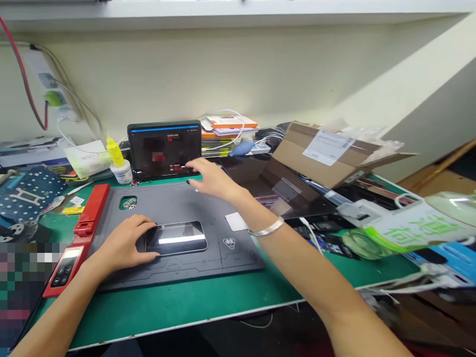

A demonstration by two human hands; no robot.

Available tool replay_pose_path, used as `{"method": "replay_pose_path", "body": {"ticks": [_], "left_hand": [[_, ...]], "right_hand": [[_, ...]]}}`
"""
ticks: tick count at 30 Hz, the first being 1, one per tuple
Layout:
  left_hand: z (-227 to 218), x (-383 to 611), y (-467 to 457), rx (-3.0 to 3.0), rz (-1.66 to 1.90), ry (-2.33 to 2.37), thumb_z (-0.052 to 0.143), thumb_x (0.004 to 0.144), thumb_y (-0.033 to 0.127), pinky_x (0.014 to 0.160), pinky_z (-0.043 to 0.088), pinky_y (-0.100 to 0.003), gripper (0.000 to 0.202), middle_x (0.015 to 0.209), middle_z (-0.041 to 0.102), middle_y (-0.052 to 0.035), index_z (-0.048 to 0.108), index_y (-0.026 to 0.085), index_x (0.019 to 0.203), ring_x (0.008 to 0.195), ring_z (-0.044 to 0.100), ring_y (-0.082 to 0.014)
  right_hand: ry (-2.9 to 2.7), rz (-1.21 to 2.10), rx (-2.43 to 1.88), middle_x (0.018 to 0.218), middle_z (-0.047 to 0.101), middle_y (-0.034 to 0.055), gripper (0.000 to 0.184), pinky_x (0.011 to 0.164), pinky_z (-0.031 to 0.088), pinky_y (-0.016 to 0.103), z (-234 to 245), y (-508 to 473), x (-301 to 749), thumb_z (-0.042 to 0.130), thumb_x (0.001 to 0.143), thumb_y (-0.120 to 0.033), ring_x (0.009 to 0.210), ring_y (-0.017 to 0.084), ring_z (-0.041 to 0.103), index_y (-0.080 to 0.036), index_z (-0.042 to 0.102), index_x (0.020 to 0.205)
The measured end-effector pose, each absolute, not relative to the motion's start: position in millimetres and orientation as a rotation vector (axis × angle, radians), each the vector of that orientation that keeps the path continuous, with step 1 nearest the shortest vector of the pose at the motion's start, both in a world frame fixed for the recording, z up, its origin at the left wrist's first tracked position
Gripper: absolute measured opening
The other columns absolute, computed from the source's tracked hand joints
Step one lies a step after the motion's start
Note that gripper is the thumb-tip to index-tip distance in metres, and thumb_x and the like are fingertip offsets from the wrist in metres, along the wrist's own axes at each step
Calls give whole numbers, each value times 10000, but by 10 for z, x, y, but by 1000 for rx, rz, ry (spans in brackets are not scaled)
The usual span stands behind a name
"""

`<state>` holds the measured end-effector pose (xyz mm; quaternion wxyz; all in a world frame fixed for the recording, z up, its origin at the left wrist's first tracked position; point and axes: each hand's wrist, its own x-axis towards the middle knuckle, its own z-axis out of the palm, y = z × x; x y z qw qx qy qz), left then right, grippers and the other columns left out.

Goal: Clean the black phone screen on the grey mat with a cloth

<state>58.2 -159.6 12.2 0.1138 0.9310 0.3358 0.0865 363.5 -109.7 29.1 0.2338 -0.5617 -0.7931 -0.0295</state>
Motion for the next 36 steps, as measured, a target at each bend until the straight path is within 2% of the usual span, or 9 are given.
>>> {"method": "replay_pose_path", "body": {"ticks": [3,7,11,16,21,24,27,30,36], "left_hand": [[114,586,-1579,2743,243,978,746,748,419,931,485,-454,487,1174,608,-116,607,167,1141,1062,568,-298],[103,587,-1577,2766,252,965,728,759,428,921,488,-451,477,1174,607,-116,604,168,1139,1060,568,-298],[101,587,-1587,2781,277,953,723,761,428,905,493,-435,462,1158,615,-109,606,181,1133,1044,572,-289],[93,579,-1587,2771,284,959,727,751,428,916,491,-450,473,1164,621,-113,614,168,1130,1051,573,-294],[107,580,-1597,2767,273,974,748,738,400,926,491,-461,482,1159,623,-120,624,138,1124,1047,577,-296],[119,599,-1605,2788,265,970,747,739,405,907,500,-464,470,1150,623,-130,632,130,1103,1034,582,-301],[111,616,-1610,2802,274,959,738,748,408,886,509,-463,460,1144,619,-127,629,134,1101,1020,584,-297],[92,620,-1617,2799,289,954,736,749,399,872,514,-458,458,1136,615,-127,625,127,1101,1004,583,-289],[85,616,-1631,2777,300,968,758,733,394,856,522,-448,465,1116,612,-125,630,122,1087,987,582,-283]], "right_hand": [[-2374,51,-1496,1091,690,42,266,839,546,293,373,-1636,3837,517,903,-261,939,182,665,-212,645,1132],[-2462,18,-1598,1133,673,80,324,773,547,327,221,-2173,4047,502,870,-166,973,221,663,-184,635,1165],[-2449,-108,-1754,910,662,100,279,575,472,297,14,-2311,4085,450,811,-34,727,209,642,-156,662,944],[-2457,-159,-1750,799,619,94,203,645,451,333,2,-2137,3933,458,821,-45,758,237,593,-174,595,745],[-2460,-4,-1568,995,649,103,230,810,474,377,157,-1969,3736,469,812,-54,929,256,599,-177,613,943],[-2488,187,-1395,1117,640,67,273,877,493,329,189,-1989,3615,597,840,-183,1026,226,596,-202,578,1112],[-2481,407,-1275,1145,624,65,549,879,509,341,133,-2070,3530,800,736,-333,1036,237,587,-204,539,1201],[-2382,506,-1313,1185,599,94,633,916,486,416,50,-2143,3501,840,701,-282,1088,278,550,-192,515,1237],[-2224,700,-1378,1200,575,70,528,930,472,409,9,-2195,3494,788,732,-218,1104,263,533,-228,523,1189]]}}
